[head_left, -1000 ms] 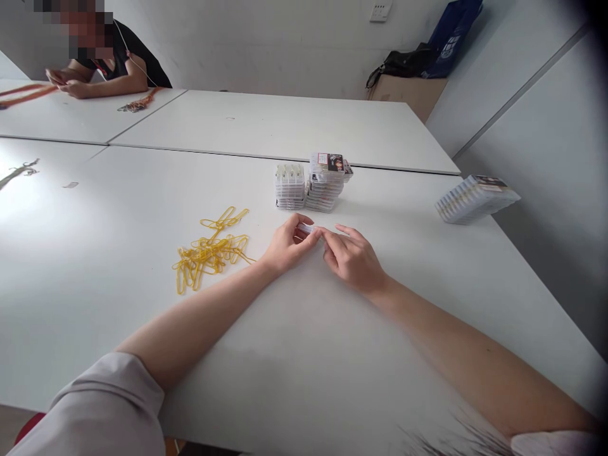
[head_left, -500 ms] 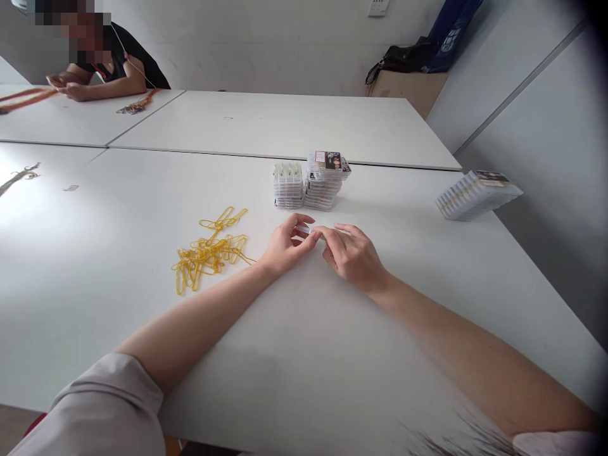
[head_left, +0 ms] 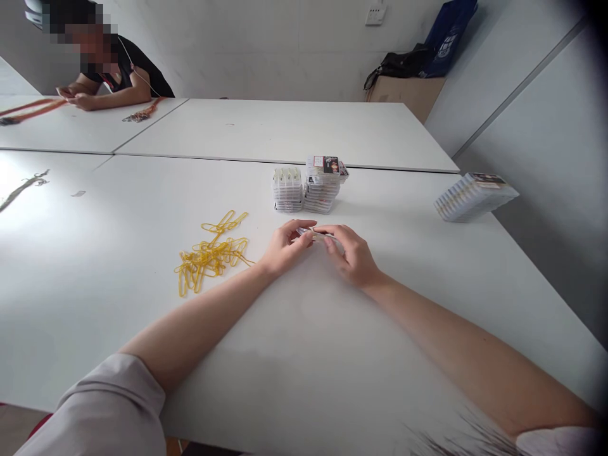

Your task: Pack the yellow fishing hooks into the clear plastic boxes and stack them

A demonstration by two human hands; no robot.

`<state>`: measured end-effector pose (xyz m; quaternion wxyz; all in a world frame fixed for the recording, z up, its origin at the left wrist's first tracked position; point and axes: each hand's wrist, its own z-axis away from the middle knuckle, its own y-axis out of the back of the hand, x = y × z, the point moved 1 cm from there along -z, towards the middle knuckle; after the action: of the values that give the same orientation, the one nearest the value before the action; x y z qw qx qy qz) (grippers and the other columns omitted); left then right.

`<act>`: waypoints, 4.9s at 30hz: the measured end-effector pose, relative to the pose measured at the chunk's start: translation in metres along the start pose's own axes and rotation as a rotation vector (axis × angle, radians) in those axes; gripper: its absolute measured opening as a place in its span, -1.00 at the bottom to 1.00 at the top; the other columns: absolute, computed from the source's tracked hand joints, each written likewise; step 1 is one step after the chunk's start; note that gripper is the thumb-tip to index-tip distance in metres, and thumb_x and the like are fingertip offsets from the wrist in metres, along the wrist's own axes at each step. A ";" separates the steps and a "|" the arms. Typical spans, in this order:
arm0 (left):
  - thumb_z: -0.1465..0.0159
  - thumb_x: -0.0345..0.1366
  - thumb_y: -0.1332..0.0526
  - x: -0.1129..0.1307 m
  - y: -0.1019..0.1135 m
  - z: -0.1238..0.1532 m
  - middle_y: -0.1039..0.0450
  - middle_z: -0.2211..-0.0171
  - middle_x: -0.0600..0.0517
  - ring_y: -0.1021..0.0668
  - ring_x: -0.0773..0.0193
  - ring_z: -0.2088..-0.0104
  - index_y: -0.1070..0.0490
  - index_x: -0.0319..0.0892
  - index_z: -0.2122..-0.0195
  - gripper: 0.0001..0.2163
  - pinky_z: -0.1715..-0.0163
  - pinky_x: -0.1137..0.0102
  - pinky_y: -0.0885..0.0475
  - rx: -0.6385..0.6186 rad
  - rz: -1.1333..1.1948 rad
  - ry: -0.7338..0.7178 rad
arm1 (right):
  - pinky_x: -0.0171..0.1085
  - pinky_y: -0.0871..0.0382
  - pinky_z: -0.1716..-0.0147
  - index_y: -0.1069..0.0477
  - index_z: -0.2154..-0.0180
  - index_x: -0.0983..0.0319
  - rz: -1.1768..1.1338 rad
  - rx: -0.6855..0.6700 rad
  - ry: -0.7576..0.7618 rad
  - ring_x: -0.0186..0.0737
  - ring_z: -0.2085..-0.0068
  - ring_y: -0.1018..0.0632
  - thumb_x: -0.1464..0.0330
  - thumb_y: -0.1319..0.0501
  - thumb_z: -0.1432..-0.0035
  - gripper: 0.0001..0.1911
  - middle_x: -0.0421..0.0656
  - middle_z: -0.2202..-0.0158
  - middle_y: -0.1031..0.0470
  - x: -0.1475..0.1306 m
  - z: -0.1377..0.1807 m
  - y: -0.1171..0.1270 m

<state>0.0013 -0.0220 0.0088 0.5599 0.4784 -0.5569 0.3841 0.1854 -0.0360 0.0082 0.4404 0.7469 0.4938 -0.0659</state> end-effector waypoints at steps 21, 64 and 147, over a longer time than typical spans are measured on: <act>-0.25 -0.16 -0.25 -0.013 0.013 -0.022 -0.56 0.43 0.06 -0.62 0.29 0.39 -0.43 -0.18 0.27 -0.81 0.24 0.36 -0.55 0.316 0.637 0.254 | -0.11 -0.56 0.08 -0.51 0.04 0.21 -0.781 -0.226 -0.460 -0.17 0.18 -0.64 0.06 -0.37 -0.16 -0.55 -0.07 0.13 -0.64 0.018 0.000 -0.009; -0.01 -0.17 -0.52 0.002 0.001 -0.010 -0.65 0.28 -0.03 -0.64 0.23 0.24 -0.63 -0.27 0.29 -0.68 0.12 0.37 -0.46 0.189 0.648 0.219 | -0.20 -0.49 0.15 -0.54 0.32 0.23 -0.770 -0.237 -0.561 -0.22 0.26 -0.58 -0.01 -0.35 -0.13 -0.59 -0.15 0.34 -0.58 0.011 -0.007 -0.002; -0.01 -0.29 -0.48 0.008 -0.003 -0.005 -0.63 0.18 -0.15 -0.65 0.04 0.18 -0.57 -0.26 0.11 -0.61 0.10 0.22 -0.47 -0.292 0.431 0.202 | -0.28 -0.45 0.38 -0.14 -0.13 0.07 -0.712 -0.186 -0.546 -0.34 0.37 -0.45 0.22 -0.39 -0.06 -0.33 -0.16 0.11 -0.39 0.010 -0.005 -0.005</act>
<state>0.0063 -0.0193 0.0172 0.5812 0.2223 -0.6365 0.4558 0.1852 -0.0251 0.0028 0.5694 0.4432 0.5895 -0.3632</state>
